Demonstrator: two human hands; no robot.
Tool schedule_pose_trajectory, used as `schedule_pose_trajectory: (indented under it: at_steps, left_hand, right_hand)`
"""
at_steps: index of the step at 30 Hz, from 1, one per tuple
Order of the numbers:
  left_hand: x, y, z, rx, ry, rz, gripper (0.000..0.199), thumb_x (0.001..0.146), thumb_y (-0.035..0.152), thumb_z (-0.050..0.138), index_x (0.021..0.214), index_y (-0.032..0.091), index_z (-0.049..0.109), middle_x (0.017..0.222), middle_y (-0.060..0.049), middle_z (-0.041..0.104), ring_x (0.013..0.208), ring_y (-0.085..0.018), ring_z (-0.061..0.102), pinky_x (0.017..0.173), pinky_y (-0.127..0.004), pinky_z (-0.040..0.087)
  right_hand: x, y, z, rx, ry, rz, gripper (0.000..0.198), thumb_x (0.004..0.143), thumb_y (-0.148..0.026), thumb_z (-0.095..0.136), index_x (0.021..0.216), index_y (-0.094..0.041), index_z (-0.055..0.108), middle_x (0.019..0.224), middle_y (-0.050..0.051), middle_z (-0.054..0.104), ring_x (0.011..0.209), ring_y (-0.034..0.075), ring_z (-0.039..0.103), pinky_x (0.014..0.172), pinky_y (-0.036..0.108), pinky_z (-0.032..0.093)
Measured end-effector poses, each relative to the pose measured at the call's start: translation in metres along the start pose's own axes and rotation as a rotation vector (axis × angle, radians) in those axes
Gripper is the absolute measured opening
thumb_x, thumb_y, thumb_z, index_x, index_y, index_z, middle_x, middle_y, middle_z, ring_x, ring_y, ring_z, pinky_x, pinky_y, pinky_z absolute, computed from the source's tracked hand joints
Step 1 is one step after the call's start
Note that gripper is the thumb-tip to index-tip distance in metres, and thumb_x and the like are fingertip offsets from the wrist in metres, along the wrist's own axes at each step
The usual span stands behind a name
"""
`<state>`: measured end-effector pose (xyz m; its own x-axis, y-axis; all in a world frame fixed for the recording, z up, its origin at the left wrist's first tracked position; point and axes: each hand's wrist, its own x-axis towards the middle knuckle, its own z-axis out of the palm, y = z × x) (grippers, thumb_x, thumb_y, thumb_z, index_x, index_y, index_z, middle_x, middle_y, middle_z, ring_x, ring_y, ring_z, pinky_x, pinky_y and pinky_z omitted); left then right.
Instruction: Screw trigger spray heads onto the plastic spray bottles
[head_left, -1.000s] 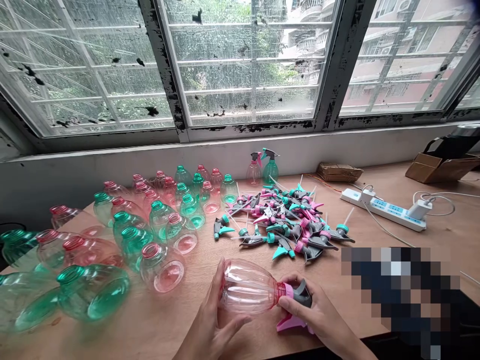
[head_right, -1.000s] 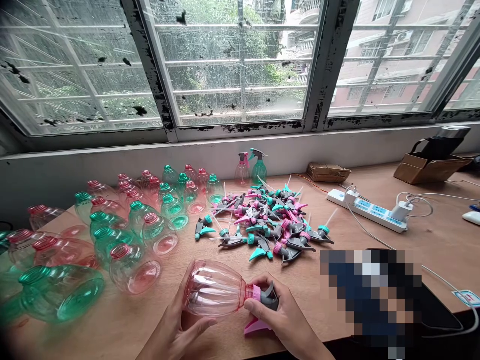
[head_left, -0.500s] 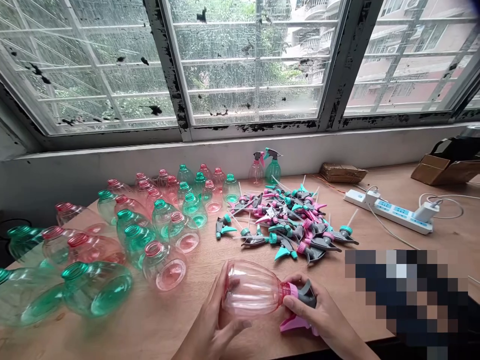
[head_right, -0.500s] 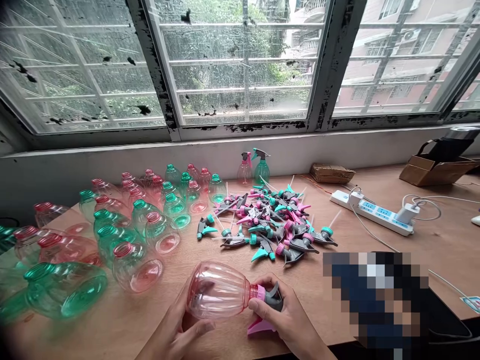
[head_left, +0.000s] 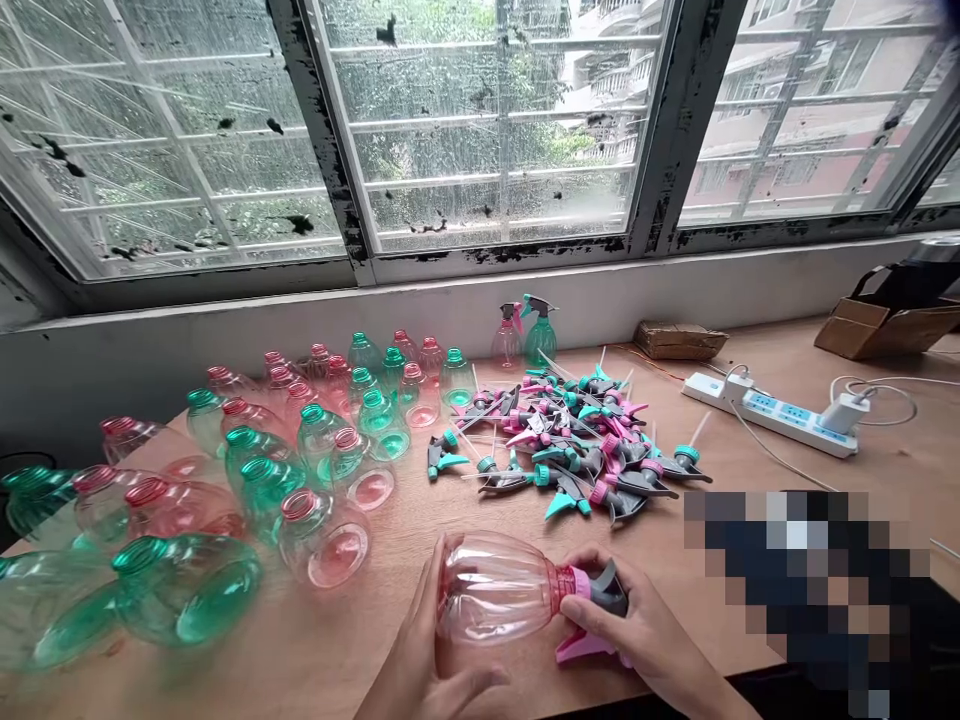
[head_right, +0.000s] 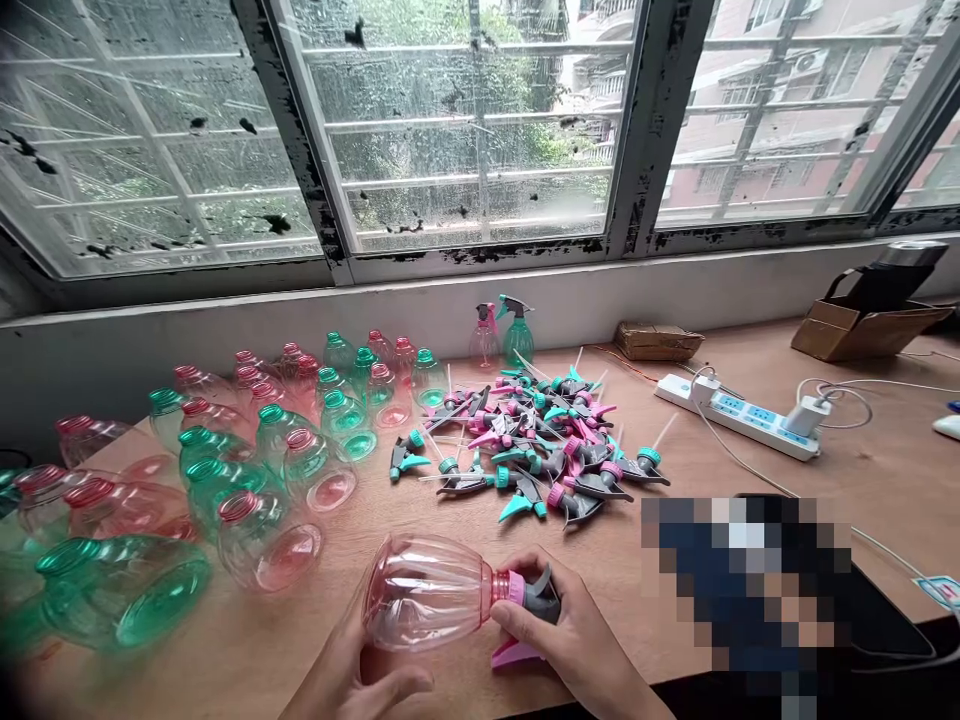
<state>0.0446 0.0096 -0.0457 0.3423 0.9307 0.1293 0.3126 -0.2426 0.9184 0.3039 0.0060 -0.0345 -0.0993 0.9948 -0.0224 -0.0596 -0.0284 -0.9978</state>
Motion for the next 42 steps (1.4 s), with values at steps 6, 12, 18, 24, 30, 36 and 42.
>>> schedule_pose_trajectory:
  at_steps: [6, 12, 18, 24, 30, 36, 42]
  left_hand:
    - [0.004, 0.002, -0.002, -0.079, 0.004, -0.078, 0.090, 0.086, 0.043, 0.073, 0.158, 0.030, 0.021, 0.162, -0.009, 0.036, 0.143, -0.034, 0.043, 0.123, -0.044, 0.031]
    - [0.007, -0.006, 0.001, -0.101, 0.037, -0.053, 0.091, 0.091, 0.042, 0.068, 0.159, 0.037, 0.008, 0.164, -0.007, 0.032, 0.146, -0.032, 0.039, 0.125, -0.048, 0.023]
    - [0.004, 0.004, 0.003, -0.281, 0.042, -0.074, 0.111, 0.084, 0.045, 0.075, 0.158, 0.037, -0.006, 0.170, -0.006, 0.013, 0.154, -0.034, 0.020, 0.125, -0.047, 0.023]
    - [0.007, 0.007, 0.001, -0.215, -0.012, -0.057, 0.098, 0.084, 0.044, 0.076, 0.159, 0.035, 0.014, 0.168, -0.005, 0.021, 0.151, -0.034, 0.029, 0.126, -0.047, 0.019]
    - [0.007, -0.001, -0.002, -0.160, -0.051, -0.045, 0.100, 0.089, 0.038, 0.071, 0.159, 0.036, -0.001, 0.156, -0.010, 0.045, 0.136, -0.032, 0.052, 0.121, -0.051, 0.032]
    - [0.002, 0.006, -0.001, -0.248, -0.036, -0.054, 0.099, 0.086, 0.044, 0.074, 0.159, 0.038, 0.008, 0.170, -0.004, 0.015, 0.148, -0.034, 0.036, 0.125, -0.049, 0.025]
    - [0.002, 0.010, -0.001, -0.196, -0.039, -0.054, 0.097, 0.087, 0.040, 0.074, 0.159, 0.035, 0.009, 0.165, -0.008, 0.029, 0.144, -0.032, 0.041, 0.124, -0.046, 0.027]
  right_hand:
    - [-0.002, -0.003, 0.000, 0.068, -0.016, 0.033, 0.025, 0.081, -0.039, 0.079, 0.091, -0.019, 0.068, 0.077, -0.003, 0.067, 0.067, 0.017, 0.062, 0.066, 0.029, 0.052]
    - [-0.005, -0.004, 0.000, -0.010, -0.028, 0.010, 0.025, 0.082, -0.039, 0.078, 0.093, -0.019, 0.068, 0.077, -0.003, 0.066, 0.069, 0.015, 0.059, 0.066, 0.026, 0.049]
    - [-0.002, -0.004, 0.000, 0.004, -0.050, 0.003, 0.025, 0.082, -0.038, 0.079, 0.091, -0.018, 0.067, 0.072, -0.005, 0.065, 0.063, 0.012, 0.059, 0.063, 0.023, 0.049]
    - [0.000, 0.003, -0.001, 0.050, -0.049, -0.007, 0.028, 0.081, -0.040, 0.080, 0.092, -0.018, 0.066, 0.070, -0.004, 0.070, 0.062, 0.014, 0.065, 0.058, 0.023, 0.052]
    - [0.000, 0.005, -0.001, 0.043, -0.040, -0.017, 0.028, 0.081, -0.040, 0.080, 0.091, -0.019, 0.066, 0.069, -0.003, 0.070, 0.064, 0.015, 0.066, 0.063, 0.025, 0.054]
    - [-0.001, 0.007, 0.000, 0.023, -0.038, -0.017, 0.030, 0.080, -0.040, 0.081, 0.093, -0.018, 0.066, 0.073, -0.002, 0.069, 0.064, 0.016, 0.065, 0.063, 0.026, 0.051]
    - [-0.002, 0.004, 0.001, 0.014, -0.023, -0.009, 0.031, 0.082, -0.042, 0.079, 0.094, -0.017, 0.066, 0.071, -0.001, 0.069, 0.064, 0.018, 0.065, 0.063, 0.031, 0.051]
